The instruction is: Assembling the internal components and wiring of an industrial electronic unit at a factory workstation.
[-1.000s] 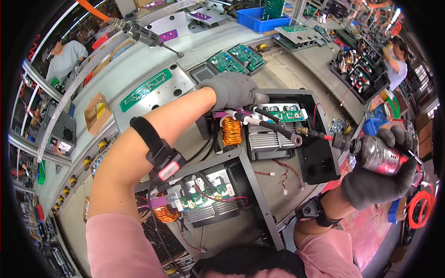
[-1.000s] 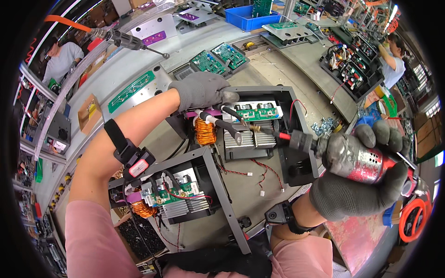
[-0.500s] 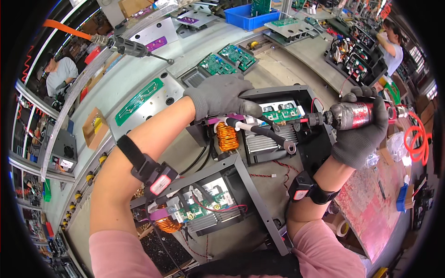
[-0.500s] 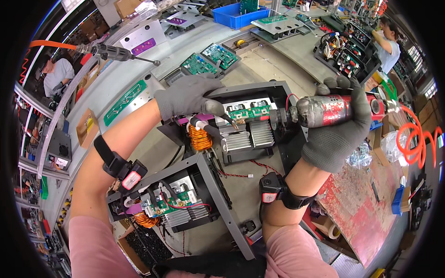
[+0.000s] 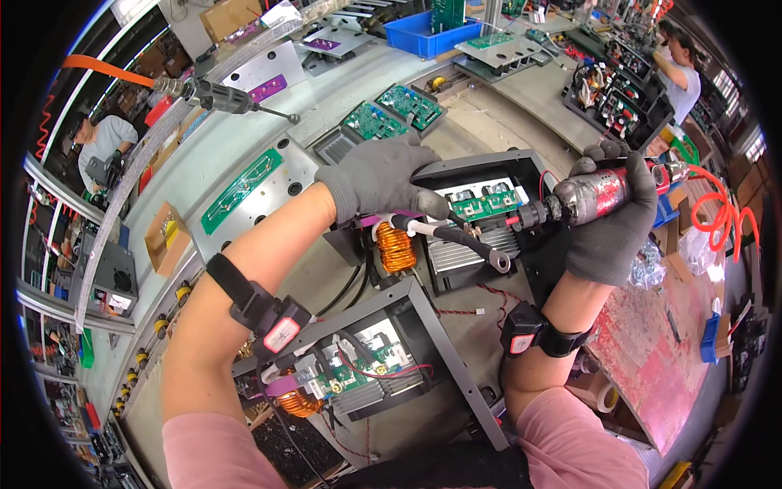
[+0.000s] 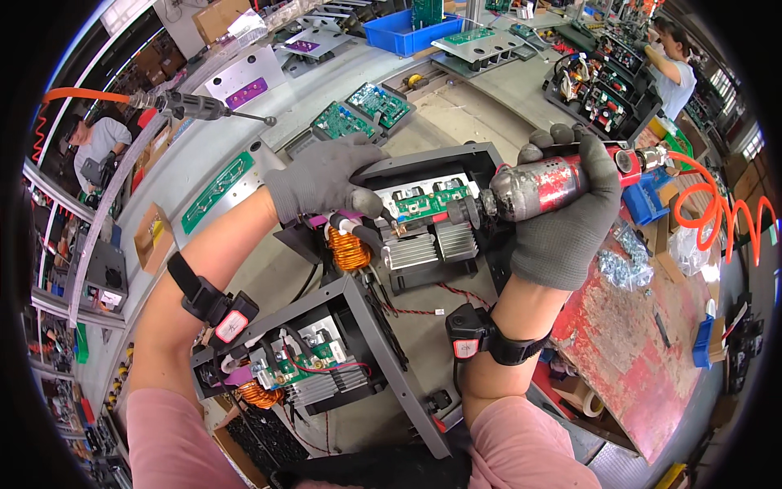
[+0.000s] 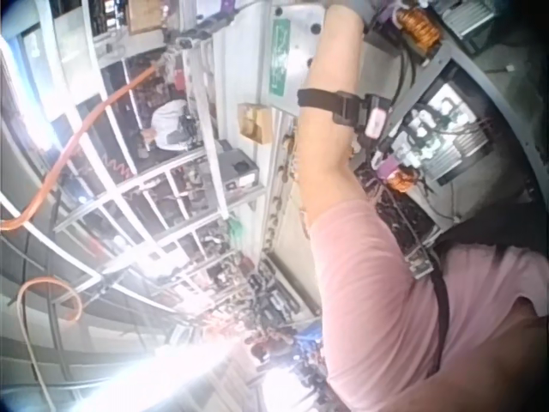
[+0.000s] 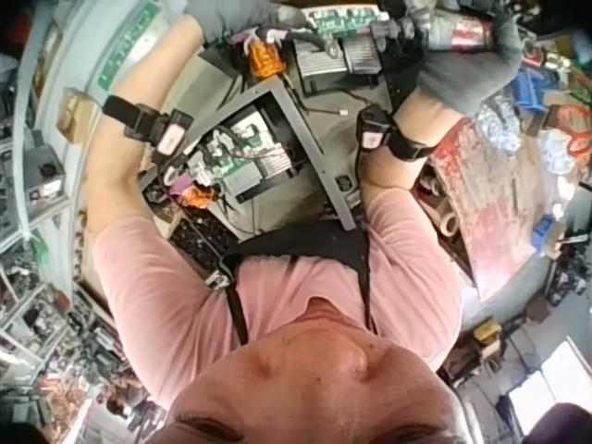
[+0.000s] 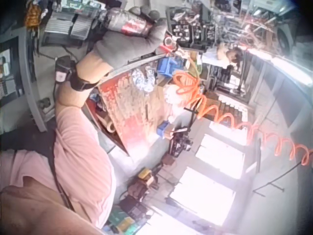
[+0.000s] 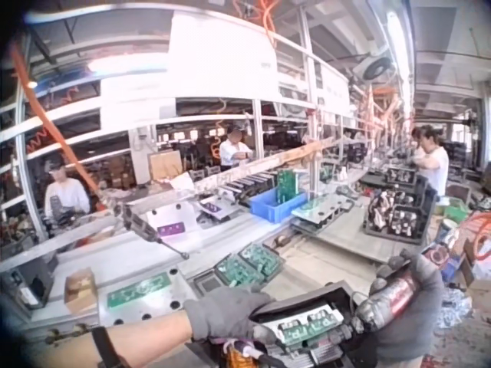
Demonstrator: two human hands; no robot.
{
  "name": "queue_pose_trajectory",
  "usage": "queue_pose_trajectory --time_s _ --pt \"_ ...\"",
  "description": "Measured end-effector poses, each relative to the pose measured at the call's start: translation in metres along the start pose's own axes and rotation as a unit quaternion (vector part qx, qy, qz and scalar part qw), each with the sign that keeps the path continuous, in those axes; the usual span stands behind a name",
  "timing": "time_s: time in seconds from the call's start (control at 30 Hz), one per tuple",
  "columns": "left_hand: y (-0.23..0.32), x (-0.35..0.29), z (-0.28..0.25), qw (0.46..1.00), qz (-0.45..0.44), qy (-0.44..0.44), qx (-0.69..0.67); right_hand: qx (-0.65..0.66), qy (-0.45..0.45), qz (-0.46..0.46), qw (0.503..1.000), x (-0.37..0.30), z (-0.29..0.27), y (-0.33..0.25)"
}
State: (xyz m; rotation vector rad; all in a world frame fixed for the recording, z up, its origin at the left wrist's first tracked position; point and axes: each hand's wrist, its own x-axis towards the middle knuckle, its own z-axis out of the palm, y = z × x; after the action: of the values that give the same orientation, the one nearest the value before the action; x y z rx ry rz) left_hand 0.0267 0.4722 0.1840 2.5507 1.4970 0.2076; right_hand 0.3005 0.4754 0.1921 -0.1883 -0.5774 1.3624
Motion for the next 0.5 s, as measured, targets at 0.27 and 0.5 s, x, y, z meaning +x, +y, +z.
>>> queue_pose_trajectory --time_s 0.27,0.5 --pt "0.001 -0.001 0.003 1.0 -0.005 0.022 0.017 -0.097 -0.032 -0.032 0.994 -0.009 0.021 -0.018" --pt "0.006 -0.002 0.0 0.999 -0.041 0.015 0.018 -0.217 -0.061 0.031 0.974 0.045 0.054 -0.014"
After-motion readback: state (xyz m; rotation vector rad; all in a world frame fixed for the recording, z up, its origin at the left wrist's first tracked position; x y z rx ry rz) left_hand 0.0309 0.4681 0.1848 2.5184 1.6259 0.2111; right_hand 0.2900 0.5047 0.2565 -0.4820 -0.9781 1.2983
